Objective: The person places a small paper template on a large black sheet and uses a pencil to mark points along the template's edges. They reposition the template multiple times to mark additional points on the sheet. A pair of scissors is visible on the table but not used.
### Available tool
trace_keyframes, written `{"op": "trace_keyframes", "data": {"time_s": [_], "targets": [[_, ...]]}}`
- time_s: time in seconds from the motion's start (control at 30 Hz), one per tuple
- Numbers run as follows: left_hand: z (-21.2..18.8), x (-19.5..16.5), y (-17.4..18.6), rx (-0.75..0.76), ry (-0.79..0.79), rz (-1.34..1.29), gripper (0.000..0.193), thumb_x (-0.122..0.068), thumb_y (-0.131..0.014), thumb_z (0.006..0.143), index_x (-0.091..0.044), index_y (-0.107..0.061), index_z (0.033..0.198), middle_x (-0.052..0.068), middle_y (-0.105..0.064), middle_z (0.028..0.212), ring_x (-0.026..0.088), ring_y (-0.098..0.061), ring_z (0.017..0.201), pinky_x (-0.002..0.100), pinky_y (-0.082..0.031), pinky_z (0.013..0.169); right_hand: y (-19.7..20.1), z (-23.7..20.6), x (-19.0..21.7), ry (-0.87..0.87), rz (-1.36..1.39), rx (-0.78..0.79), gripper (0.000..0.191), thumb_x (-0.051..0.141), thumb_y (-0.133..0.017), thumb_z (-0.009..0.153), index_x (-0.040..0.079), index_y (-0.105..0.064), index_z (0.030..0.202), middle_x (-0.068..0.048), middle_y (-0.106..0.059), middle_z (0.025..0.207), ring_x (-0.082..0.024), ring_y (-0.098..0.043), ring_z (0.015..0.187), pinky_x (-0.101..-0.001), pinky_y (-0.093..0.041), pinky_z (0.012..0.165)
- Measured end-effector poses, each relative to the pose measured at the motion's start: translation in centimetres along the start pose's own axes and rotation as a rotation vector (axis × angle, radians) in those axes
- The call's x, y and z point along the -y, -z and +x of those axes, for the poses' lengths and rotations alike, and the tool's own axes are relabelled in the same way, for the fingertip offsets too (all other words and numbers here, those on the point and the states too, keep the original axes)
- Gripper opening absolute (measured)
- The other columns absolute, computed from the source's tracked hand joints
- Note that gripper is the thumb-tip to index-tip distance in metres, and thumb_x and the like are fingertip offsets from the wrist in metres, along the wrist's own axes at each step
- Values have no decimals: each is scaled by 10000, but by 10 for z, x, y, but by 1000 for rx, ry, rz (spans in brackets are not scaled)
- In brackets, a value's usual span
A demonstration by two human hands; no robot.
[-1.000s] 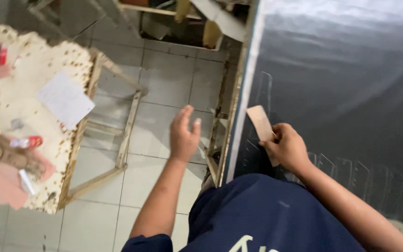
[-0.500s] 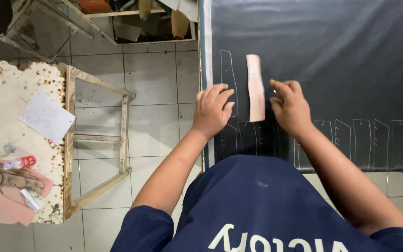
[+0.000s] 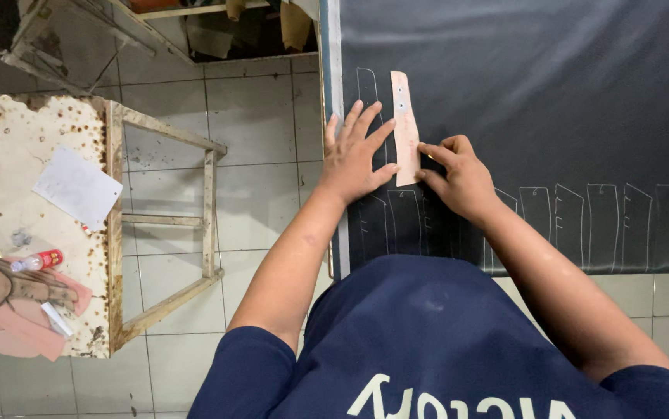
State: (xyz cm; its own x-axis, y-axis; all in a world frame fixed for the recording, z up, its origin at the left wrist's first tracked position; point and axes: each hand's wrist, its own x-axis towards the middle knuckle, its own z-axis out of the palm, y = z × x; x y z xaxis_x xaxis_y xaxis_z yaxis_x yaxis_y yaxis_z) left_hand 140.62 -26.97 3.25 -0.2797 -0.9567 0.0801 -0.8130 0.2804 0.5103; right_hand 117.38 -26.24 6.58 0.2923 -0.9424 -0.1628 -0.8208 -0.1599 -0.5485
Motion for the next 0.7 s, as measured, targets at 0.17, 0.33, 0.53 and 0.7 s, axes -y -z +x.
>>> {"op": "trace_keyframes", "data": {"time_s": [0.17, 0.33, 0.53, 0.7], "targets": [[-3, 5, -2, -42, -30, -50, 758, -498, -790, 809, -224, -547, 1473, 59, -362, 1621, 304, -222, 1557, 576, -93, 1251, 4, -1, 2, 39, -20, 17, 559, 300, -777, 870, 203, -642, 1405, -131, -549, 1269, -286, -653, 1017, -409, -550, 828], [-2, 2, -1, -24, -6, -41, 767, -493, -786, 808, -217, -533, 1477, 54, -358, 1625, 297, -216, 1562, 570, -93, 1258, 1, 1, 6, 31, 21, -22, 561, 288, -782, 874, 127, -631, 1390, -155, -571, 1250, -292, -660, 968, -400, -549, 810], [-1, 0, 0, 2, 6, -5, 784, -484, -792, 812, -211, -500, 1487, 57, -342, 1625, 288, -203, 1552, 570, -82, 1251, -14, 30, 11, -86, 364, -132, 511, 245, -766, 939, -36, -611, 1336, -153, -679, 1126, -199, -688, 907, -352, -564, 797], [-1, 2, 1, -10, 16, -47, 765, -475, -812, 810, -186, -527, 1458, 45, -354, 1626, 274, -210, 1561, 559, -89, 1264, -17, 51, 17, -322, 582, -24, 428, 185, -754, 934, -30, -653, 1290, -105, -708, 906, -130, -641, 715, -299, -544, 666]]}}
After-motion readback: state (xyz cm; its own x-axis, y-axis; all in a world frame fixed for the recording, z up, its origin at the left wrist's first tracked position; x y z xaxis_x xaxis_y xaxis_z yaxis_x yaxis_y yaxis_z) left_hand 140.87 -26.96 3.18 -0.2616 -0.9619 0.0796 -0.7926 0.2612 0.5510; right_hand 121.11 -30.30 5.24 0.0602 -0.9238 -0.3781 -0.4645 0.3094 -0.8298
